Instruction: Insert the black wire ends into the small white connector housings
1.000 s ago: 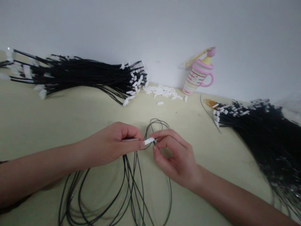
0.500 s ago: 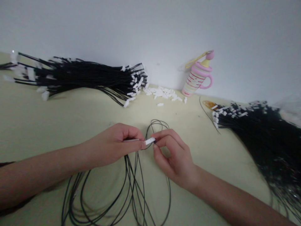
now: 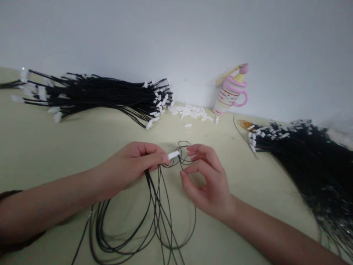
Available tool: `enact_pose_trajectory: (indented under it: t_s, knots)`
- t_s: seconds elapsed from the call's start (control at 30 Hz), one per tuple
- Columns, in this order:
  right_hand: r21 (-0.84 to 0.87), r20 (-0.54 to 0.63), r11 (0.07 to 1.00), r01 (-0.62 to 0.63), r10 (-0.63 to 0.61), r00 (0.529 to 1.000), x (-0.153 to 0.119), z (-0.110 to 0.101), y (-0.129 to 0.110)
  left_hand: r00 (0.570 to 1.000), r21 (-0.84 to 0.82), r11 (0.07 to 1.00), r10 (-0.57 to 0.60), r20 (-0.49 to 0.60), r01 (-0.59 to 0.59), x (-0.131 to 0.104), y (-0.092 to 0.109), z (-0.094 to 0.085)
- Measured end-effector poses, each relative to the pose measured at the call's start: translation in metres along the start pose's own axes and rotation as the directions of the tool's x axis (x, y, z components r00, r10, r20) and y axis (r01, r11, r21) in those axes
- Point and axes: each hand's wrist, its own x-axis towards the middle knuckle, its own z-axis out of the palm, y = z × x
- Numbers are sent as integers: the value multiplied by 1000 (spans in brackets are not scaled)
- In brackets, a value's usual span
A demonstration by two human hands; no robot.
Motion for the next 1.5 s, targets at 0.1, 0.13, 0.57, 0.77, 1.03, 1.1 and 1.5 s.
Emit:
enact_pose_trajectory:
  t_s: [0.1,0.13,0.57,0.77,1.03,1.1,1.5]
  knots:
    - [-99,-67,994,-51,45,997,0,0,2,1000,-201,980,13,-5,-14,5,-5,-6]
    - [-121,-74,991,-64,55,996,1,0,4,1000,-259,966,16,15,-12,7,-6,-8]
    - [487,552,637,-598,306,775,16,-13,45,898,-188,977,174,404,-105,-16,19,-40]
    - [695,564,322,-643,310,765,26,-21,64,887,177,975,40,461,-135,-12,16,-26]
    - [481,131,751,-452,448,884,38,-30,53,957,250,958,63,284,-137,-3,-6,-8]
    - [426,-126,843,-328,414,901,42,-34,46,971,198,974,61,230,-108,-3,-6,-5]
    - [-49,400,955,-293,287,870,8,-9,-10,999,51,998,32,28,-33,0,0,10]
